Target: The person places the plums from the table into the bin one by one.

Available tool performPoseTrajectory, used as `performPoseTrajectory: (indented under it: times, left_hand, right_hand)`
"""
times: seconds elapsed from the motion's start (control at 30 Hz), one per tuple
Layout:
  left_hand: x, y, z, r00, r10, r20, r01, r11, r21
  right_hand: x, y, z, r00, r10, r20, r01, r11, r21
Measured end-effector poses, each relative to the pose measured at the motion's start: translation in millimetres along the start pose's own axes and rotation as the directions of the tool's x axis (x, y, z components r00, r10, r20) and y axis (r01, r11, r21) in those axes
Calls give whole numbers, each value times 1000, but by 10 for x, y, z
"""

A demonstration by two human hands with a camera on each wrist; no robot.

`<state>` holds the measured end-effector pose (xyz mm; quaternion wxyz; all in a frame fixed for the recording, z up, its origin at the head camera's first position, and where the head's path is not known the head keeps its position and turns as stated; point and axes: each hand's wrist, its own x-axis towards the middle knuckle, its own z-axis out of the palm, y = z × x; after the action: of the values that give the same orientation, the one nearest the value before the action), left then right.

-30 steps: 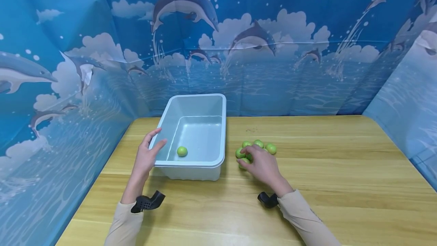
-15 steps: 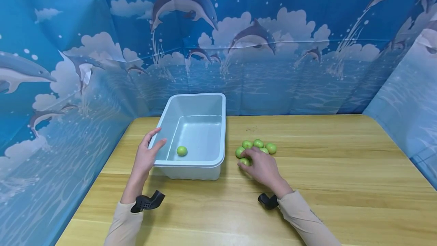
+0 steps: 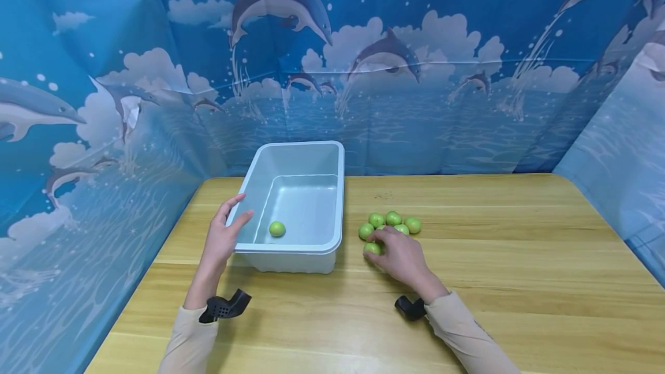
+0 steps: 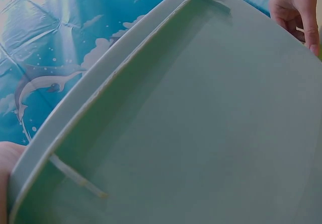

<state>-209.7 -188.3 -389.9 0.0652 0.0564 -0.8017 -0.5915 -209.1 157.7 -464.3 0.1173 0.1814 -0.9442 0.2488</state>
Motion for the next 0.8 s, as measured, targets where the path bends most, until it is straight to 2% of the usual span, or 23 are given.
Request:
performPoseTrajectory:
  times: [0.23,0.47,0.8]
  left_hand:
    - [-3,12,2,999,31,8,-31,999,-29]
    - [-1,11,0,999,47,9,-47,998,-34]
    - [-2,-5,-1,1000,25,4,-25,999,-26]
  right_hand:
    - [-25,4,-4,1000,-21,-1,21,1000,9]
    - [-38,11,-2,999,-2,33,1,1000,23]
    - [-52,5,-2,999,-14,31,12,999,36]
